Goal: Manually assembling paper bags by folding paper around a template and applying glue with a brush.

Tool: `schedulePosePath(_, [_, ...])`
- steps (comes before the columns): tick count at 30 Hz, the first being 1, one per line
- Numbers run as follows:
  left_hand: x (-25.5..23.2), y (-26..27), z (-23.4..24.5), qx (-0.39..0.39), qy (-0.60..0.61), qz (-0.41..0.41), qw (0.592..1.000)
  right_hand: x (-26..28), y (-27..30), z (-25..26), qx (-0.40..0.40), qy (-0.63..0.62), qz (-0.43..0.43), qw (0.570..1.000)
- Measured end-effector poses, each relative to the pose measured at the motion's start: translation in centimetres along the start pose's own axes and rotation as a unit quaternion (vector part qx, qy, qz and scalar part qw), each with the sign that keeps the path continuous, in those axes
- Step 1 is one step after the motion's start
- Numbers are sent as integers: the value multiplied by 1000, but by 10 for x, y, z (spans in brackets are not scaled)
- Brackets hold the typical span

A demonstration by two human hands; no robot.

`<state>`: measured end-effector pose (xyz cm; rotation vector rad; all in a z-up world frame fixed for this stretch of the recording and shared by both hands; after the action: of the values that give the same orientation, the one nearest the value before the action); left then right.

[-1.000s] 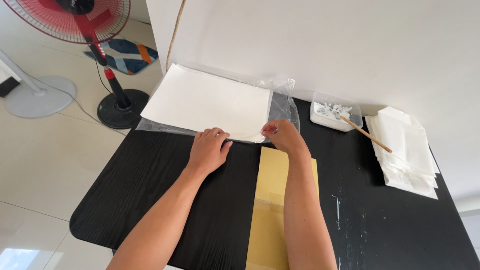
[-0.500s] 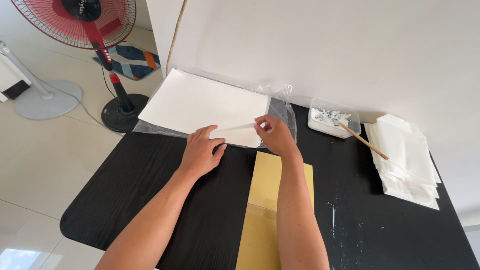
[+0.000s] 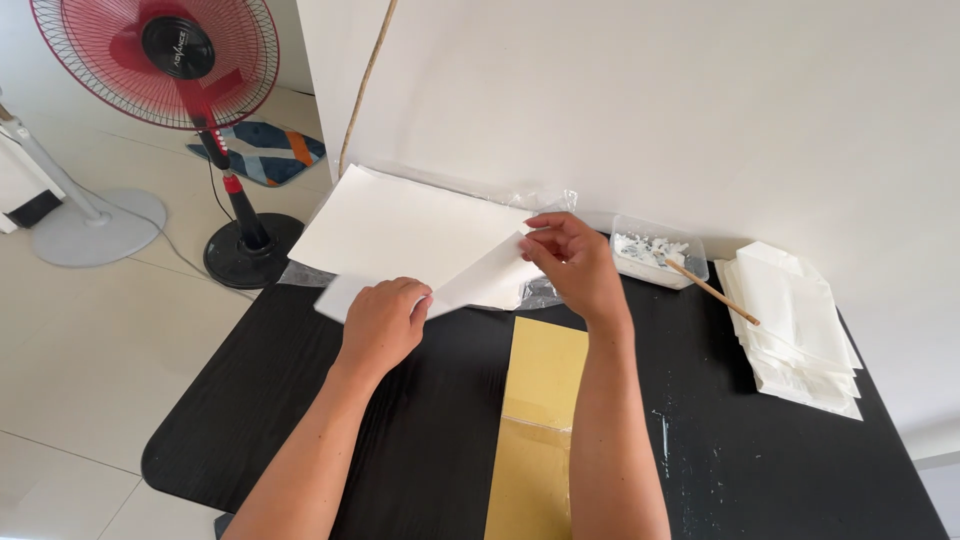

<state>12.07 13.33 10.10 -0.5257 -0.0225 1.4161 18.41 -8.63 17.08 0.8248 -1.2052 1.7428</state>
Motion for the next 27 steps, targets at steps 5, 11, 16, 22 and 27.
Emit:
schedulePosePath(5, [-16,33,22,-58,18,-19,998,20,7,18,-16,-42,13,999])
schedulePosePath(11, [-35,97,40,75,209,55,973,69,43,17,108,-53,-5,993])
schedulePosePath(16, [-71,144,31,117,276,33,954,121,85,14,162,-71,107,979])
schedulePosePath(22, [-120,195,13,177,487,87,851,149,101,23,293,-210,124,925])
schedulePosePath(27, [-169,207,-22,241,455,20,857,170,139,73,314,-245,195,896])
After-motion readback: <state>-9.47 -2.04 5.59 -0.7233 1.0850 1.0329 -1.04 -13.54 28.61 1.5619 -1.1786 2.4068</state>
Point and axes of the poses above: each hand's wrist, its own y-axis away from the middle knuckle, its own z-axis out of the back of the hand, x = y × z, the point moved 9 cm from there along -y, towards the middle knuckle, and after that the axes turned 2 degrees about -x, right-handed, at the moved point
